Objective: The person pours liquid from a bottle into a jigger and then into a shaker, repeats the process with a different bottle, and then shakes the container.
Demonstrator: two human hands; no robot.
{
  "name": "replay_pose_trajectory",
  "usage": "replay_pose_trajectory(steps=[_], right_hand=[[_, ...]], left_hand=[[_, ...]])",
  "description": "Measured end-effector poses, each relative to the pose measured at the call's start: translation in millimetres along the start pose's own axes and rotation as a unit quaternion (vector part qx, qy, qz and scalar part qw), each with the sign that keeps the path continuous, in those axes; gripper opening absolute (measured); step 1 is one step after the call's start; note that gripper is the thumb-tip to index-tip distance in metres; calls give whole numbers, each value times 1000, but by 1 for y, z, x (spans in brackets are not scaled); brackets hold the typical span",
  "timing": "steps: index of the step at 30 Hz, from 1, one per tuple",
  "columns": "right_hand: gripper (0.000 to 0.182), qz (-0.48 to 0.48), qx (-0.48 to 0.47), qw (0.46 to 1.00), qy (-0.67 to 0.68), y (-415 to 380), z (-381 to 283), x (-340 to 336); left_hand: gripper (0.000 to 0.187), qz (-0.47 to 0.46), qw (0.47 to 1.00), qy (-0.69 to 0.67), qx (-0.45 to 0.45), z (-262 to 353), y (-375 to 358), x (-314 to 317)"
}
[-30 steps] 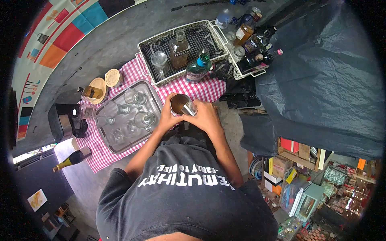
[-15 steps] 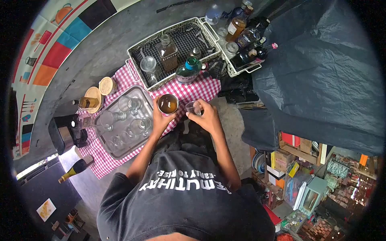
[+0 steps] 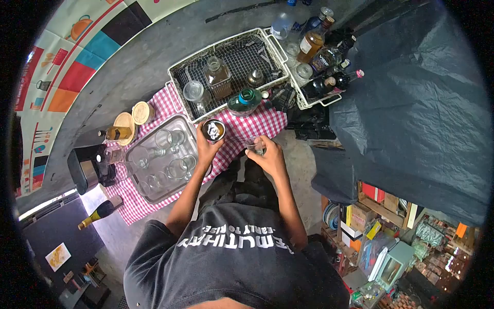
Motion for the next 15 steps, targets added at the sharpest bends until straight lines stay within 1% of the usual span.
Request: replay_pose_trajectory(steps=[3, 8, 9, 11, 12, 13, 15], right_hand=[[43, -13, -3, 1000, 0, 5, 5, -1], [47, -35, -16, 999, -1, 14, 14, 2], [48, -40, -17, 999, 2, 16, 14, 2], [48, -53, -15, 998, 11, 20, 13, 2], [49, -61, -11, 998, 18, 23, 11, 2], [49, -65, -14, 998, 19, 25, 9, 2], [46, -72, -33, 997, 17, 28, 4, 1]], left_hand=[[84, 12, 1000, 13, 2, 5, 3, -1], [86, 8, 999, -17, -33, 10, 5, 0], [88, 8, 1000, -21, -22, 7, 6, 2], [89, 36, 999, 37, 10, -1, 3, 4], [89, 34, 998, 58, 10, 5, 2, 2], [89, 39, 997, 58, 9, 5, 1, 2], [89, 54, 995, 68, 40, 10, -1, 1]])
Point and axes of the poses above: each hand's wrist, its own y-axis towards the middle knuckle, its own x-axis out of the palm, z = x × y, the point moved 1 cm from there along y, towards the middle knuckle, and after that the axes turned 10 degrees about -x, right-handed, at the moved point
